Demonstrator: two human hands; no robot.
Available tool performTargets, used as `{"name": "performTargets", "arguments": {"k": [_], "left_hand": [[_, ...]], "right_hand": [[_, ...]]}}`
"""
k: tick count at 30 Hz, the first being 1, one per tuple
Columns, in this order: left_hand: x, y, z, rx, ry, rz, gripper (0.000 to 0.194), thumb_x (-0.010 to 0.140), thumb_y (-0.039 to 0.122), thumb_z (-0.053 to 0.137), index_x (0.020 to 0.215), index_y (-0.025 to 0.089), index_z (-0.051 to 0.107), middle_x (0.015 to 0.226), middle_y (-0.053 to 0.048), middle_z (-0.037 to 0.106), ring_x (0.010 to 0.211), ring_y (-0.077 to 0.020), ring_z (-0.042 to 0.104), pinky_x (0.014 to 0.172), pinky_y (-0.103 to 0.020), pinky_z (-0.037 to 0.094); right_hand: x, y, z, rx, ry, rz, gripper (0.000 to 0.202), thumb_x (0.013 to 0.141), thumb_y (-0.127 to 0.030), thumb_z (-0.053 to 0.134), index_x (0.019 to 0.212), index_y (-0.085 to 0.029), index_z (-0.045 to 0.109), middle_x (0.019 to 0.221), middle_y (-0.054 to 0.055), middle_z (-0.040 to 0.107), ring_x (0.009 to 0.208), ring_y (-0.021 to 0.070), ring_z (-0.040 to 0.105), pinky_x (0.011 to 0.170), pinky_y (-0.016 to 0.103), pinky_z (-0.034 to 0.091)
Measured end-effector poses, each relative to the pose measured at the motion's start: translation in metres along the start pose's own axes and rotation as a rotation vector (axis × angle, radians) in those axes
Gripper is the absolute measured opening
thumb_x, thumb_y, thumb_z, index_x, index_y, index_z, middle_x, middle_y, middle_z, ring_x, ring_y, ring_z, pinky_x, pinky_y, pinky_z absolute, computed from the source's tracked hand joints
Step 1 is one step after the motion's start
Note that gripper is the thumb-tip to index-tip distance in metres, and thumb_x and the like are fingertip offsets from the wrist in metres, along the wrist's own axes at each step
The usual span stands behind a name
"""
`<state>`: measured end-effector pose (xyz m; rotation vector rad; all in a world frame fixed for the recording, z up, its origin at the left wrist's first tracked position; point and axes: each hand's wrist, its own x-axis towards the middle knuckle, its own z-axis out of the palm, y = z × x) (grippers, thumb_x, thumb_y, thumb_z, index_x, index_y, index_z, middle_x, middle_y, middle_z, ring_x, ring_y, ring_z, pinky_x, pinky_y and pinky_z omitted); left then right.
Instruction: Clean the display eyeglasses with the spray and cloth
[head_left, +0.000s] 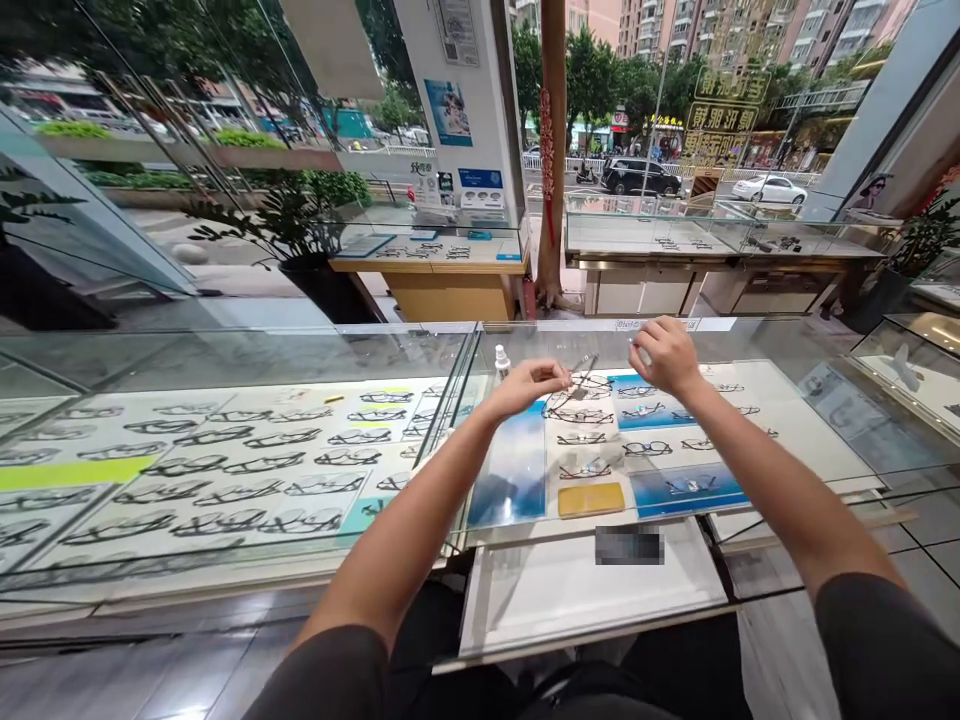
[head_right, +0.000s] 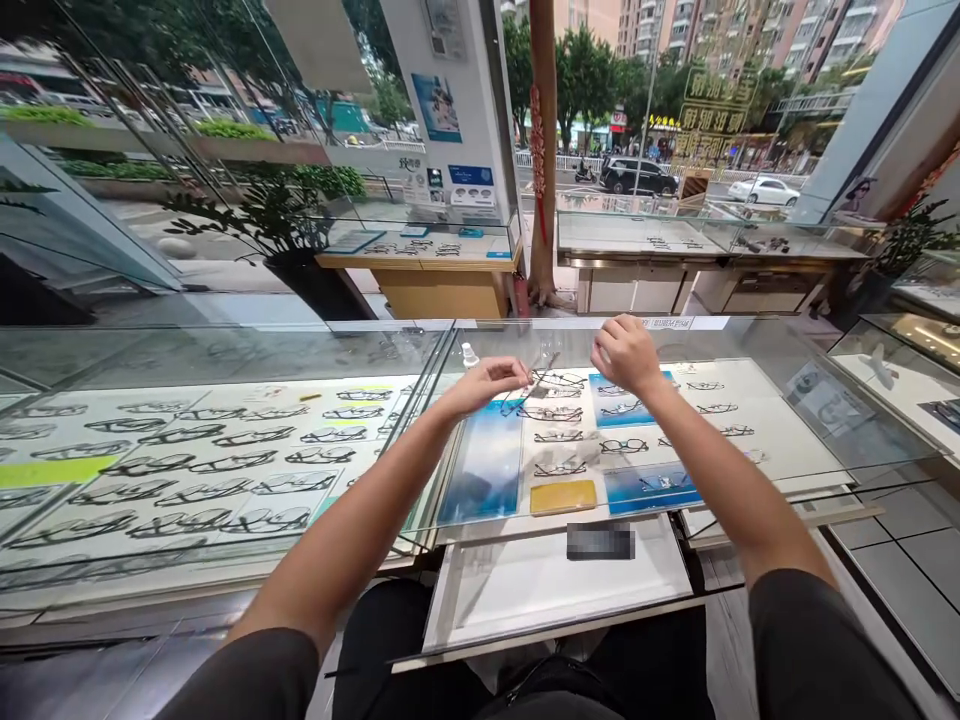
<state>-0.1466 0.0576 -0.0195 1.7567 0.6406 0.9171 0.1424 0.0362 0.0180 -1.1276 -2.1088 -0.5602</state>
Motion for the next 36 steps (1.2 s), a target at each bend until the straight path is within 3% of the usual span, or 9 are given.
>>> {"name": "performTargets", "arguments": {"k": [4,8,13,24,29,31,34,36], "left_hand": [[0.014,-0.011,0.004,-0.274,0.395,0.038,0.046,0.064,0.056,0.092,0.072,0.018,0.067,0.081,-0.001,0.072,0.082,-0.0155,0.064,0.083,-0.030,0.049],[0.011,-0.018,0.011,-0.356,0.526,0.057,0.052,0.062,0.061,0.093,0.074,0.018,0.068,0.083,-0.001,0.072,0.083,-0.0145,0.065,0.083,-0.029,0.051],[-0.001,-0.015,0.014,-0.304,0.519,0.075,0.048,0.066,0.059,0.093,0.075,0.018,0.071,0.084,-0.003,0.072,0.082,-0.0158,0.066,0.078,-0.030,0.055],[-0.010,-0.017,0.019,-0.288,0.397,0.035,0.044,0.069,0.053,0.093,0.091,0.019,0.077,0.097,-0.008,0.077,0.096,-0.0213,0.071,0.078,-0.033,0.063],[-0.011,-0.019,0.016,-0.220,0.460,0.042,0.043,0.071,0.053,0.090,0.093,0.019,0.078,0.098,-0.008,0.077,0.095,-0.0207,0.070,0.077,-0.033,0.065],[-0.011,-0.021,0.017,-0.193,0.450,0.045,0.041,0.073,0.052,0.089,0.094,0.019,0.078,0.099,-0.008,0.077,0.096,-0.0211,0.070,0.077,-0.034,0.066],[-0.012,-0.024,0.020,-0.164,0.417,0.038,0.039,0.076,0.051,0.087,0.097,0.019,0.077,0.102,-0.009,0.077,0.098,-0.0222,0.071,0.077,-0.035,0.066],[-0.014,-0.025,0.022,-0.141,0.399,0.035,0.039,0.078,0.051,0.086,0.098,0.019,0.078,0.105,-0.010,0.077,0.100,-0.0229,0.071,0.077,-0.035,0.066]], "right_hand": [[0.006,-0.044,0.036,0.258,0.198,0.232,0.025,0.098,-0.029,0.050,0.076,-0.023,0.060,0.075,0.006,0.065,0.077,0.0235,0.057,0.076,0.040,0.044],[0.009,-0.086,0.063,0.679,0.091,0.349,0.024,0.096,-0.040,0.056,0.083,-0.023,0.066,0.076,0.003,0.066,0.071,0.0191,0.057,0.072,0.035,0.046],[0.009,-0.102,0.069,1.002,-0.019,0.501,0.030,0.089,-0.051,0.067,0.082,-0.022,0.068,0.070,0.000,0.063,0.066,0.0162,0.053,0.065,0.032,0.044],[0.003,-0.089,0.051,1.128,-0.062,0.584,0.043,0.086,-0.061,0.073,0.073,-0.021,0.068,0.068,0.000,0.060,0.063,0.0146,0.049,0.064,0.031,0.042],[-0.003,-0.079,0.052,0.819,0.138,0.678,0.037,0.093,-0.056,0.065,0.082,-0.022,0.073,0.059,-0.002,0.055,0.057,0.0153,0.048,0.060,0.032,0.041],[-0.005,-0.075,0.053,0.647,0.247,0.684,0.032,0.098,-0.050,0.061,0.092,-0.022,0.074,0.062,-0.001,0.062,0.058,0.0172,0.053,0.064,0.034,0.045],[-0.007,-0.070,0.052,0.519,0.363,0.629,0.029,0.100,-0.046,0.058,0.113,-0.022,0.067,0.094,0.008,0.077,0.073,0.0208,0.066,0.074,0.038,0.053],[-0.008,-0.068,0.052,0.474,0.404,0.593,0.033,0.098,-0.047,0.061,0.120,-0.022,0.060,0.111,0.012,0.076,0.082,0.0222,0.069,0.079,0.041,0.055]]}}
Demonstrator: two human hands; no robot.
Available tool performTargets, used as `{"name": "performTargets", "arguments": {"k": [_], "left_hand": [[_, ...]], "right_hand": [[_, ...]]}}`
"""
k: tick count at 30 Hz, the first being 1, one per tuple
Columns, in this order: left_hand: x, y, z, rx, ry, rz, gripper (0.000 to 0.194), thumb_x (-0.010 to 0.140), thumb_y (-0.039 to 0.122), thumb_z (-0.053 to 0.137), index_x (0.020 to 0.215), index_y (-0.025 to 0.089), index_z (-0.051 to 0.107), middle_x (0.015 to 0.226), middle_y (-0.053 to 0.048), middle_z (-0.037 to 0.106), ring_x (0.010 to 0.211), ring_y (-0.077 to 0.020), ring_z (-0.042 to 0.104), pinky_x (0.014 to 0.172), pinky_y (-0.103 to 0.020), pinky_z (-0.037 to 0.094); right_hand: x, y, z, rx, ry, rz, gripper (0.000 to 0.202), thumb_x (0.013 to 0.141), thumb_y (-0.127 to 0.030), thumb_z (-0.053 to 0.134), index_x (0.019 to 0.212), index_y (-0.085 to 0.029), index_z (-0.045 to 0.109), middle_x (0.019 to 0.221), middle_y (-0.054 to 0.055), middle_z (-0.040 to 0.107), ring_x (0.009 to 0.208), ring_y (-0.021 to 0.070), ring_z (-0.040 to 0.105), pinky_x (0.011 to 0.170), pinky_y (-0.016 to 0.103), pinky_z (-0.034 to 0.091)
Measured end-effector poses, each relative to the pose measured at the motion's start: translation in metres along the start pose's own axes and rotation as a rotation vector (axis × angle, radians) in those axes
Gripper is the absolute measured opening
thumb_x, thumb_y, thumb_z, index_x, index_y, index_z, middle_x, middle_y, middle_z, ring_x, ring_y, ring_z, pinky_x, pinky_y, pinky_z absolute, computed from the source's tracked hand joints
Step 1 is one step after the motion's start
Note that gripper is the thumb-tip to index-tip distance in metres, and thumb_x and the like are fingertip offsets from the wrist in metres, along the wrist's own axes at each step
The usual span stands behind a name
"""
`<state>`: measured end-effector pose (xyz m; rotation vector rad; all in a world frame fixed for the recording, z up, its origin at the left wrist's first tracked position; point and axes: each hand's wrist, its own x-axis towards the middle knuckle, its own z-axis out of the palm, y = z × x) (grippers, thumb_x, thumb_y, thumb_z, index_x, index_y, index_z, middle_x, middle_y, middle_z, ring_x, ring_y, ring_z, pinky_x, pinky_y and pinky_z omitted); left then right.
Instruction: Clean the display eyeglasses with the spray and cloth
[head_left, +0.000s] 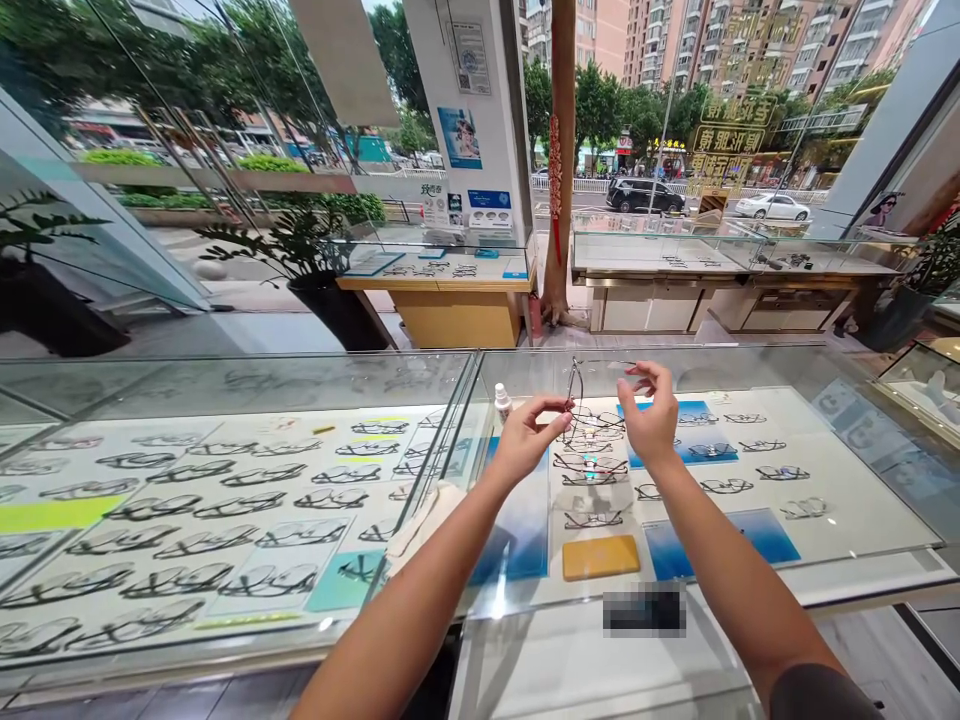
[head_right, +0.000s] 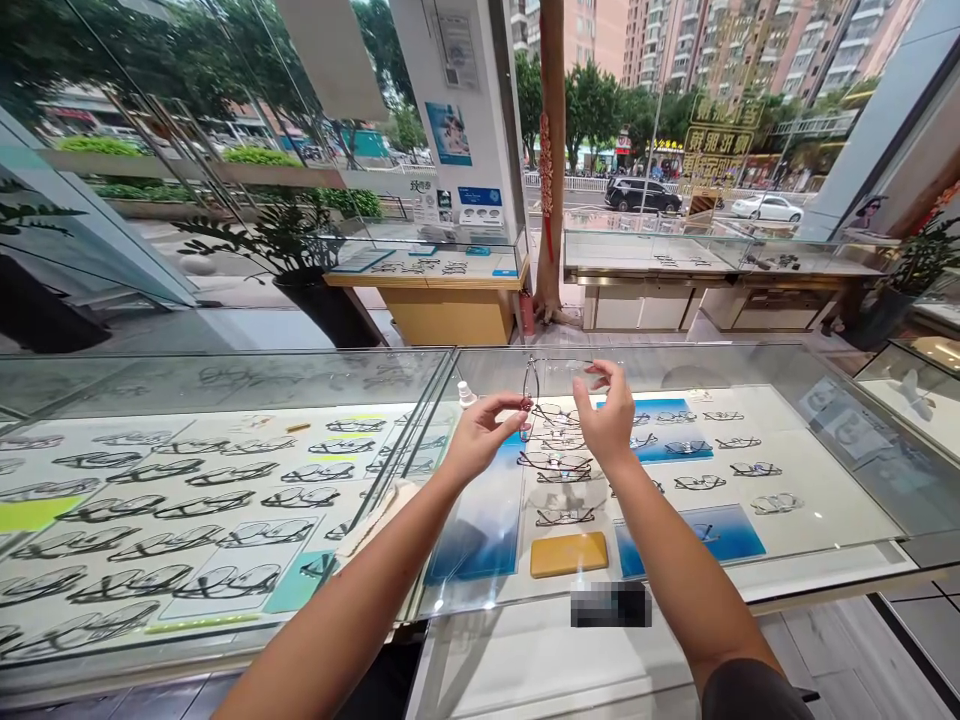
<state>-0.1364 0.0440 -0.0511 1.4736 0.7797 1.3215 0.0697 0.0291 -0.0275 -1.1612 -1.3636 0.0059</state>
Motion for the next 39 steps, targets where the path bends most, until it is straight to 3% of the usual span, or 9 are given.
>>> {"name": "performTargets", "arguments": {"k": [6,10,23,39], "left_hand": [[-0.005,-0.001,0.004,0.048,-0.028,-0.012,0.037,0.080,0.050,0.084,0.099,0.019,0.078,0.108,-0.011,0.076,0.102,-0.0235,0.071,0.078,-0.033,0.064],[-0.006,0.000,0.005,0.031,-0.017,-0.024,0.038,0.078,0.050,0.086,0.099,0.019,0.078,0.106,-0.011,0.076,0.099,-0.0234,0.071,0.076,-0.032,0.063],[-0.008,0.002,0.006,-0.010,-0.032,-0.027,0.037,0.079,0.050,0.085,0.100,0.020,0.080,0.107,-0.010,0.075,0.100,-0.0237,0.070,0.076,-0.035,0.066],[-0.001,0.002,0.003,-0.100,0.031,-0.033,0.044,0.074,0.056,0.088,0.097,0.019,0.080,0.105,-0.010,0.077,0.101,-0.0244,0.071,0.077,-0.037,0.067]], "right_hand": [[-0.012,0.000,0.007,-0.067,-0.039,-0.115,0.059,0.089,-0.052,0.073,0.133,-0.023,0.046,0.133,0.018,0.062,0.117,0.0314,0.064,0.096,0.050,0.054],[-0.020,-0.002,0.013,-0.083,-0.064,-0.140,0.062,0.088,-0.051,0.075,0.135,-0.023,0.045,0.136,0.019,0.057,0.133,0.0355,0.055,0.106,0.056,0.050],[-0.020,0.001,0.012,-0.196,-0.106,-0.117,0.076,0.087,-0.053,0.074,0.148,-0.023,0.041,0.140,0.021,0.055,0.133,0.0397,0.056,0.108,0.060,0.048],[-0.016,0.001,0.008,-0.144,-0.174,-0.131,0.068,0.090,-0.042,0.069,0.150,-0.024,0.041,0.142,0.018,0.057,0.134,0.0363,0.056,0.111,0.059,0.049]]}}
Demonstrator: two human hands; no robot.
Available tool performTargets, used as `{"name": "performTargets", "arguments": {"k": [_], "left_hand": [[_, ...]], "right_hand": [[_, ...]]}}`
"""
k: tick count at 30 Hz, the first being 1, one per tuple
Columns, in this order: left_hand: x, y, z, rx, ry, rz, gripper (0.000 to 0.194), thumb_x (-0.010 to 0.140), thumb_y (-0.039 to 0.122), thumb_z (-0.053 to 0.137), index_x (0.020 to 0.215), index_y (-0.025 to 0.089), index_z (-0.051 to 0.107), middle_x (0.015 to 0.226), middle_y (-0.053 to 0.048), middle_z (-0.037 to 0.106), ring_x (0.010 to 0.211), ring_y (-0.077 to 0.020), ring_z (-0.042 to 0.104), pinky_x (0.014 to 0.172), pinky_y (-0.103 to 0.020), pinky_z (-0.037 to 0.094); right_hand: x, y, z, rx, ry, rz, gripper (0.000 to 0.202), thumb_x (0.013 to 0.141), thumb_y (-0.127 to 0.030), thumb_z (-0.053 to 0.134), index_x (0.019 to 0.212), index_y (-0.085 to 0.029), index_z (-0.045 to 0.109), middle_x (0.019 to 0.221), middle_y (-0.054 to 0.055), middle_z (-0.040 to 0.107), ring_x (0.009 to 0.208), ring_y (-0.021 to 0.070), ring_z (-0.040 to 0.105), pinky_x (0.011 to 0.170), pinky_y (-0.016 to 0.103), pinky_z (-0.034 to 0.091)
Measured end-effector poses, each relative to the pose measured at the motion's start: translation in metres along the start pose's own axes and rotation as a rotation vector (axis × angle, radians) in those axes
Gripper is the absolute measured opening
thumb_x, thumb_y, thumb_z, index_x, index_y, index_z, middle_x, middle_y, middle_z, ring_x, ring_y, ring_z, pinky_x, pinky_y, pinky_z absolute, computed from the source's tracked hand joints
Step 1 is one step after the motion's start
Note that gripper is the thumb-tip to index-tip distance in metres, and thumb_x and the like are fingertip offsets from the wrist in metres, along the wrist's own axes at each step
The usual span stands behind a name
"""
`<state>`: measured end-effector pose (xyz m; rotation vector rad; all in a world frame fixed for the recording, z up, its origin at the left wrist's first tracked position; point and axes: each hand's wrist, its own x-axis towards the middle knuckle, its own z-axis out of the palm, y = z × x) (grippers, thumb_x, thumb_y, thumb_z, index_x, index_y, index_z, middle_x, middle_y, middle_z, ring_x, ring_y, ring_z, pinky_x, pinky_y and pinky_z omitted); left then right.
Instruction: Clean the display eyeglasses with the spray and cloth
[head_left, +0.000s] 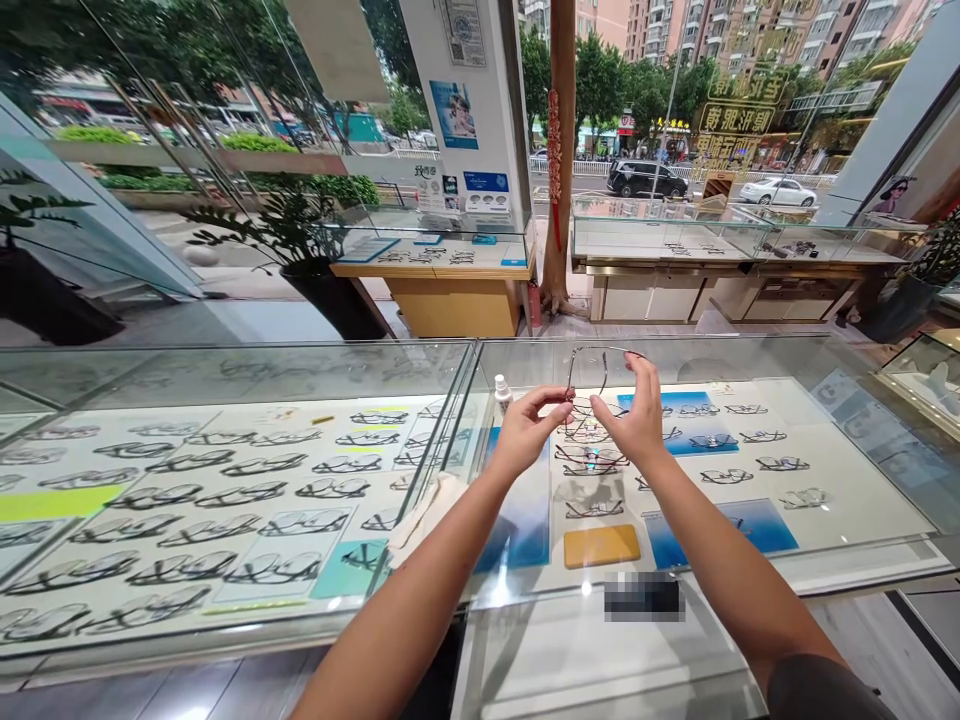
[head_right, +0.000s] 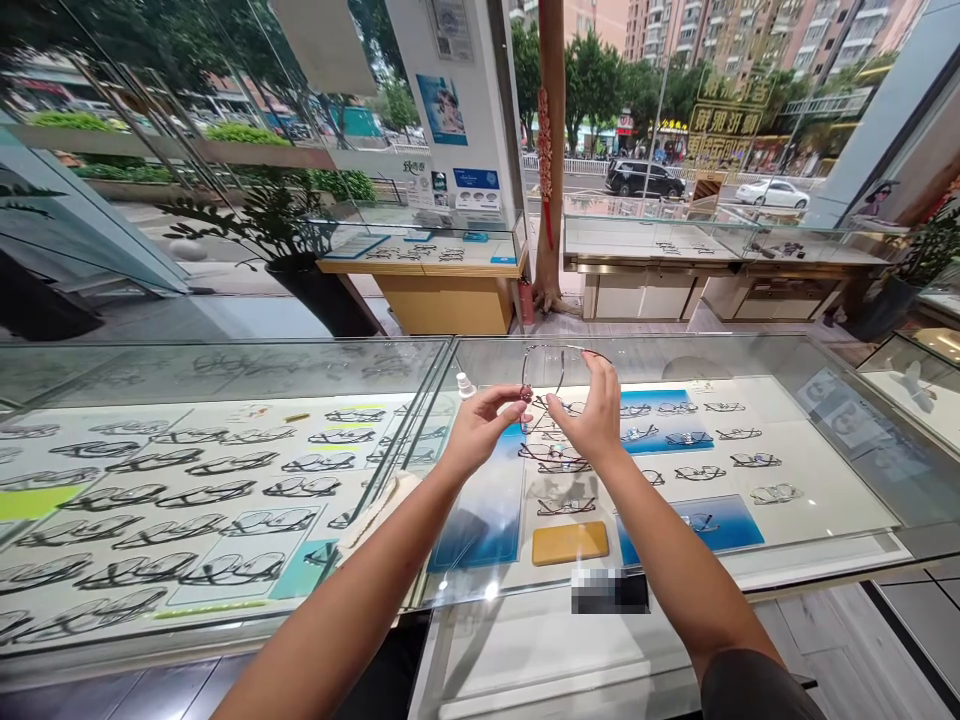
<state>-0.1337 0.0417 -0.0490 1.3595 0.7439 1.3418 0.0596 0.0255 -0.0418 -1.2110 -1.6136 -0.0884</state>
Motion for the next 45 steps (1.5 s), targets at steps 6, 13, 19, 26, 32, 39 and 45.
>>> {"name": "performTargets", "arguments": {"k": [6,13,19,26,32,39,45], "left_hand": [[0.004,0.005,-0.005,-0.005,0.057,0.009,0.044,0.072,0.054,0.090,0.095,0.019,0.080,0.103,-0.009,0.077,0.100,-0.0229,0.070,0.078,-0.036,0.067],[0.005,0.012,-0.008,-0.005,0.080,0.020,0.044,0.072,0.054,0.090,0.095,0.019,0.079,0.101,-0.008,0.076,0.100,-0.0225,0.069,0.080,-0.037,0.067],[0.006,0.012,-0.009,-0.004,0.069,0.045,0.041,0.074,0.052,0.089,0.096,0.019,0.079,0.102,-0.009,0.076,0.100,-0.0230,0.069,0.080,-0.037,0.067],[0.005,0.005,-0.008,0.056,0.045,0.139,0.034,0.079,0.049,0.087,0.097,0.022,0.080,0.117,-0.010,0.067,0.114,-0.0252,0.066,0.081,-0.034,0.066],[0.002,-0.001,-0.006,0.067,-0.014,0.130,0.031,0.082,0.048,0.085,0.099,0.023,0.079,0.132,-0.013,0.061,0.130,-0.0302,0.060,0.087,-0.037,0.065],[0.001,-0.006,-0.005,0.048,-0.056,0.076,0.034,0.081,0.049,0.086,0.098,0.021,0.076,0.136,-0.014,0.059,0.132,-0.0317,0.059,0.092,-0.039,0.061],[0.000,-0.004,-0.004,0.008,-0.044,0.062,0.039,0.078,0.047,0.088,0.090,0.020,0.064,0.136,-0.012,0.061,0.124,-0.0267,0.062,0.101,-0.041,0.055]], "right_hand": [[0.000,0.001,-0.001,-0.001,-0.021,-0.024,0.065,0.091,-0.037,0.065,0.150,-0.024,0.041,0.146,0.018,0.056,0.138,0.0356,0.055,0.113,0.060,0.049],[-0.001,0.000,0.001,-0.036,-0.037,-0.057,0.062,0.087,-0.029,0.061,0.146,-0.023,0.044,0.145,0.018,0.058,0.136,0.0367,0.056,0.115,0.061,0.045],[-0.004,0.000,0.002,-0.049,-0.078,-0.081,0.064,0.081,-0.022,0.059,0.144,-0.021,0.046,0.145,0.018,0.058,0.135,0.0371,0.055,0.113,0.060,0.044],[-0.005,-0.012,0.000,0.016,-0.122,-0.145,0.052,0.087,-0.028,0.064,0.137,-0.022,0.054,0.136,0.015,0.064,0.128,0.0351,0.058,0.109,0.055,0.045],[-0.010,-0.024,0.004,0.116,-0.238,-0.183,0.048,0.093,-0.040,0.068,0.136,-0.022,0.058,0.129,0.014,0.070,0.119,0.0324,0.063,0.102,0.051,0.050],[-0.010,-0.025,0.005,0.173,-0.248,-0.196,0.037,0.098,-0.036,0.064,0.133,-0.024,0.061,0.126,0.013,0.074,0.115,0.0308,0.066,0.099,0.049,0.053],[-0.010,-0.025,0.006,0.220,-0.293,-0.167,0.033,0.097,-0.033,0.065,0.130,-0.025,0.064,0.124,0.011,0.075,0.116,0.0305,0.066,0.100,0.050,0.053]]}}
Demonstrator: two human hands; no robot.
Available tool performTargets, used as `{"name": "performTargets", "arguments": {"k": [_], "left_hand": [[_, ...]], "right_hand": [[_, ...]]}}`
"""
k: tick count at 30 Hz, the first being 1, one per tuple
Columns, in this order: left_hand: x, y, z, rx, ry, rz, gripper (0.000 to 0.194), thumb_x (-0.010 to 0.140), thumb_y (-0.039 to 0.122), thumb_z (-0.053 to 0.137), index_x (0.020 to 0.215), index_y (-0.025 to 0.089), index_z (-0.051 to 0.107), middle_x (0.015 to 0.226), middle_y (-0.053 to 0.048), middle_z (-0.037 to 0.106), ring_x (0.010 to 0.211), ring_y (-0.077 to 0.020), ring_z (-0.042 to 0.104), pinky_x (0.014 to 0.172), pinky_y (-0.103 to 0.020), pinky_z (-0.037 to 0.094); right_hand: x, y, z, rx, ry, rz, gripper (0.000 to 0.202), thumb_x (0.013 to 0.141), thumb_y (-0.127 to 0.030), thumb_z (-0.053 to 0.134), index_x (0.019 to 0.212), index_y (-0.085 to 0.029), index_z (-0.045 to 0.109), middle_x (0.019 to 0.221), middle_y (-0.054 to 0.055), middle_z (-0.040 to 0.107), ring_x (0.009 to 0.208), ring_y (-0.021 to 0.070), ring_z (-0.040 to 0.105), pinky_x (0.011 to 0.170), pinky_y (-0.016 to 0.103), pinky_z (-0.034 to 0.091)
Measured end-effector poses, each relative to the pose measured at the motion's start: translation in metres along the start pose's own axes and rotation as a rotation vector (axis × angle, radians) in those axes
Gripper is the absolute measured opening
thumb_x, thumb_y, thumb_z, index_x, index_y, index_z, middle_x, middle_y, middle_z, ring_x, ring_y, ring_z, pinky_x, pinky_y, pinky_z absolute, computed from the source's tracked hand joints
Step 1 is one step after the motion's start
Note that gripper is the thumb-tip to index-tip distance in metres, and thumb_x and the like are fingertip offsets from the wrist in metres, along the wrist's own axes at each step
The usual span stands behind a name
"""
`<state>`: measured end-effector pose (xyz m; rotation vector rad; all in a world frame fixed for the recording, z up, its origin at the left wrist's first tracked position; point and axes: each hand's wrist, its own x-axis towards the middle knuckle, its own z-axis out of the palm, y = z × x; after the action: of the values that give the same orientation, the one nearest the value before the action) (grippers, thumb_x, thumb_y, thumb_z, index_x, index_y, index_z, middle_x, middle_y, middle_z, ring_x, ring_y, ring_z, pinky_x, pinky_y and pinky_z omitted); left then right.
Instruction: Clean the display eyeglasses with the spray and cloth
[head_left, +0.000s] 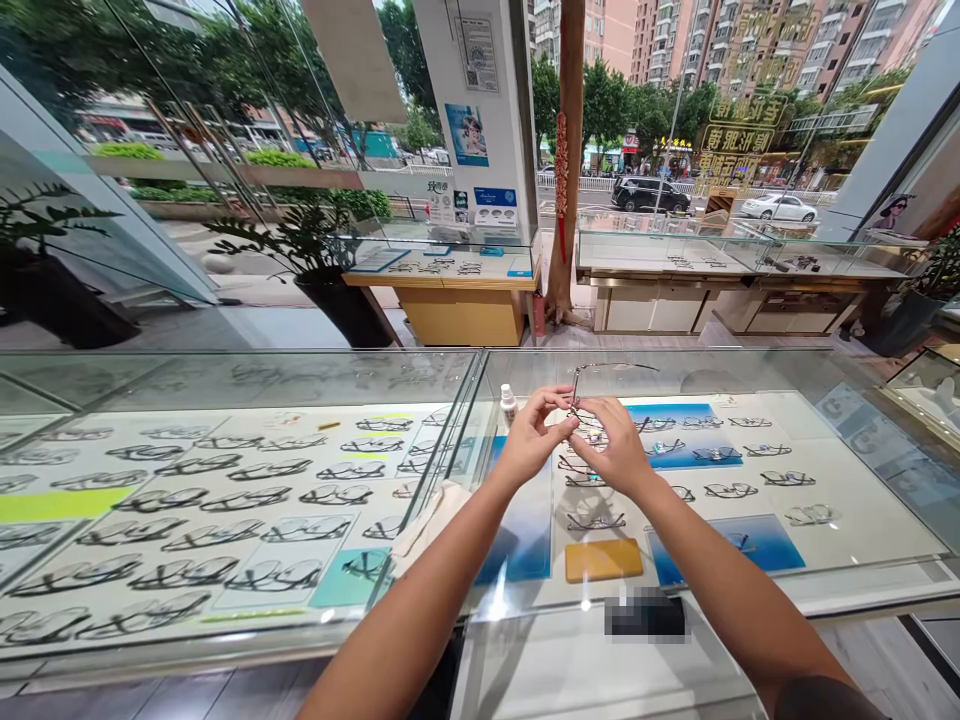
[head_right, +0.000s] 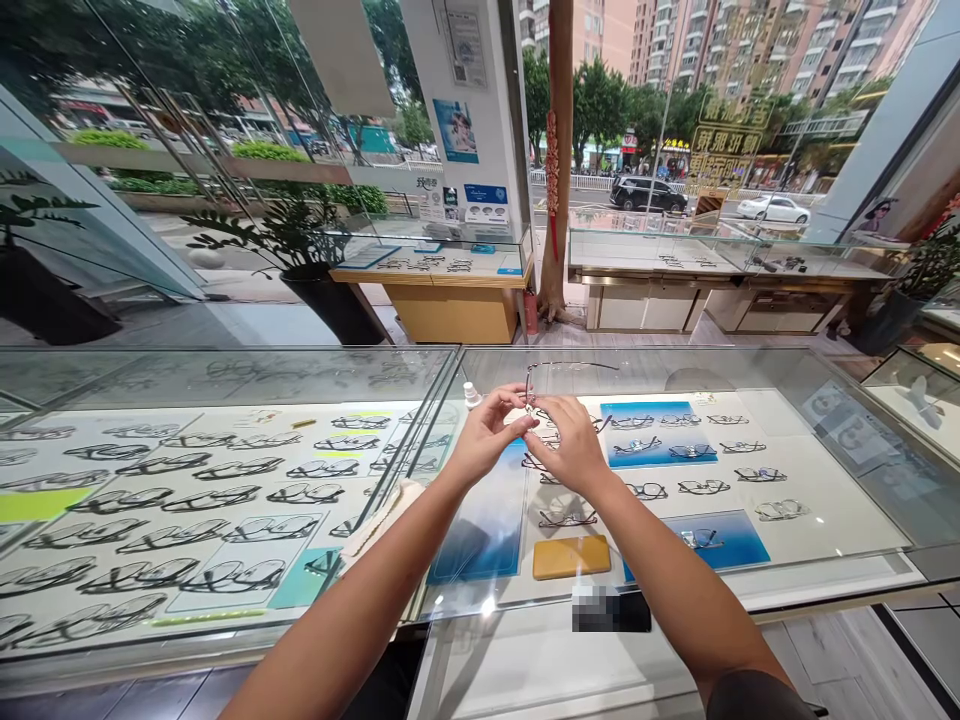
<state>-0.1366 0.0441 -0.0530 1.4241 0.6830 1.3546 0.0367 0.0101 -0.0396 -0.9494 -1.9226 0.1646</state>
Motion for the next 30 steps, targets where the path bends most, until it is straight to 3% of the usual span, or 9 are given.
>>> {"name": "performTargets", "arguments": {"k": [7,12,14,18,20,22,24,26,30], "left_hand": [[0.000,0.002,-0.001,0.005,-0.058,-0.035,0.046,0.078,0.052,0.087,0.085,0.020,0.054,0.133,-0.013,0.060,0.127,-0.0274,0.059,0.101,-0.042,0.053],[-0.003,0.007,0.000,0.116,-0.106,0.022,0.040,0.088,0.052,0.076,0.085,0.022,0.049,0.133,-0.015,0.061,0.129,-0.0284,0.059,0.097,-0.040,0.055],[-0.003,0.011,-0.003,0.282,-0.003,0.145,0.031,0.092,0.045,0.069,0.083,0.022,0.050,0.128,-0.014,0.063,0.125,-0.0276,0.061,0.100,-0.043,0.053],[0.004,0.009,-0.016,0.653,0.530,0.377,0.019,0.091,0.032,0.063,0.082,0.023,0.048,0.113,-0.009,0.062,0.118,-0.0274,0.060,0.110,-0.049,0.043],[0.010,0.003,-0.024,0.720,0.703,0.304,0.017,0.086,0.029,0.066,0.094,0.024,0.051,0.116,-0.009,0.059,0.122,-0.0285,0.057,0.112,-0.049,0.040],[0.015,-0.007,-0.032,0.750,0.752,0.127,0.034,0.081,0.027,0.071,0.108,0.025,0.051,0.121,-0.008,0.059,0.127,-0.0297,0.054,0.115,-0.051,0.036],[0.019,-0.018,-0.037,0.742,0.702,-0.085,0.043,0.078,0.026,0.074,0.113,0.026,0.049,0.120,-0.007,0.060,0.126,-0.0303,0.054,0.116,-0.052,0.033],[0.021,-0.028,-0.042,0.696,0.619,-0.234,0.036,0.080,0.026,0.073,0.107,0.025,0.049,0.109,-0.005,0.062,0.116,-0.0289,0.058,0.111,-0.050,0.036],[0.020,-0.042,-0.050,0.619,0.561,-0.300,0.023,0.087,0.030,0.066,0.093,0.025,0.045,0.089,-0.001,0.057,0.090,-0.0228,0.059,0.089,-0.039,0.044]], "right_hand": [[0.000,-0.004,-0.001,0.098,-0.004,0.044,0.027,0.095,-0.026,0.066,0.122,-0.026,0.067,0.121,0.009,0.076,0.116,0.0287,0.068,0.101,0.048,0.055],[0.002,-0.007,-0.002,0.184,0.018,0.149,0.021,0.097,-0.033,0.068,0.116,-0.027,0.070,0.119,0.008,0.077,0.116,0.0276,0.069,0.101,0.046,0.055],[0.002,-0.006,-0.003,0.209,0.047,0.207,0.022,0.096,-0.037,0.070,0.115,-0.027,0.071,0.119,0.008,0.077,0.116,0.0273,0.069,0.103,0.045,0.054],[0.004,-0.002,-0.007,0.283,0.094,0.321,0.023,0.093,-0.038,0.072,0.113,-0.028,0.074,0.119,0.007,0.078,0.119,0.0268,0.069,0.107,0.046,0.052],[0.005,0.002,-0.009,0.325,0.111,0.358,0.024,0.092,-0.040,0.072,0.112,-0.027,0.075,0.119,0.006,0.079,0.119,0.0267,0.069,0.109,0.047,0.051],[0.007,0.004,-0.010,0.359,0.128,0.376,0.024,0.090,-0.041,0.072,0.111,-0.027,0.076,0.119,0.006,0.080,0.119,0.0267,0.069,0.110,0.047,0.050],[0.008,0.006,-0.010,0.379,0.142,0.383,0.025,0.090,-0.041,0.072,0.110,-0.027,0.076,0.118,0.007,0.080,0.119,0.0268,0.069,0.109,0.048,0.051],[0.008,0.008,-0.010,0.381,0.154,0.379,0.025,0.090,-0.041,0.072,0.111,-0.027,0.076,0.118,0.007,0.080,0.119,0.0268,0.069,0.109,0.048,0.051],[0.009,0.009,-0.011,0.360,0.159,0.356,0.027,0.091,-0.042,0.071,0.113,-0.026,0.074,0.120,0.008,0.080,0.119,0.0279,0.069,0.106,0.049,0.051]]}}
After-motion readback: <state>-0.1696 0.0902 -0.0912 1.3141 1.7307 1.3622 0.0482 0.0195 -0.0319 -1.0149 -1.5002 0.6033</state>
